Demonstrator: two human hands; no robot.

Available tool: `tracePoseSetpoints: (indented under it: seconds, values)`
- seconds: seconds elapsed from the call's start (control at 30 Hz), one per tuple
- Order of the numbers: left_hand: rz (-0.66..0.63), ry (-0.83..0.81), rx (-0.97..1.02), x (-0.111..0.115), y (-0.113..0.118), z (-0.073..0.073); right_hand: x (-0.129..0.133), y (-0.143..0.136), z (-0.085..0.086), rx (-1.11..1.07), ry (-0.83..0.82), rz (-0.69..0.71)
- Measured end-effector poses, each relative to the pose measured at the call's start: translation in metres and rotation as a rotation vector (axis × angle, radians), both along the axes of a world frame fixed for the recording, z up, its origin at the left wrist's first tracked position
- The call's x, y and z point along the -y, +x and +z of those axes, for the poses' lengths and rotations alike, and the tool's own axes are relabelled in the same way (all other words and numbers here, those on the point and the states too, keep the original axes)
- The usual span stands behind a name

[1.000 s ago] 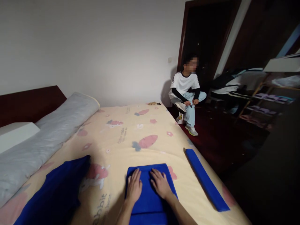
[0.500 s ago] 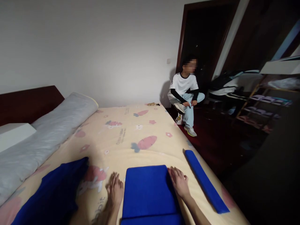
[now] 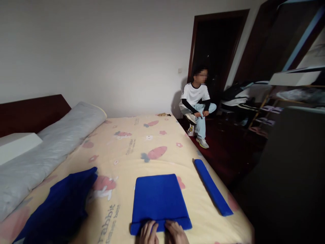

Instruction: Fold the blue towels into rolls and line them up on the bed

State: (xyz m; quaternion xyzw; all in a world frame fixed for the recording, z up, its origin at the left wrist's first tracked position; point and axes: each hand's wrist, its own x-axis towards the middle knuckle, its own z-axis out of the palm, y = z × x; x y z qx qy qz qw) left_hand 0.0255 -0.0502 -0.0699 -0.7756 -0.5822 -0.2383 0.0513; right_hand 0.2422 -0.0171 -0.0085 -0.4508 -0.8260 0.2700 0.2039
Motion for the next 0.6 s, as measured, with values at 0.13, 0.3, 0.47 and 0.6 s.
tracePoseSetpoints:
  seconds: [0.13, 0.3, 0.47, 0.6]
  values:
    - [-0.064, 0.229, -0.082, 0.001, -0.036, 0.022, -0.002, 0.032, -0.002, 0.02, 0.026, -0.03]
    - [0.009, 0.222, -0.031, 0.009, -0.048, 0.042, -0.004, 0.06, 0.003, 0.072, 0.019, -0.196]
    - [0.116, 0.042, 0.068, 0.012, -0.037, 0.057, -0.01, 0.058, 0.015, 0.124, 0.119, -0.175]
    - [0.192, -0.047, 0.082, 0.008, -0.032, 0.067, -0.017, 0.049, 0.022, 0.206, 0.25, -0.221]
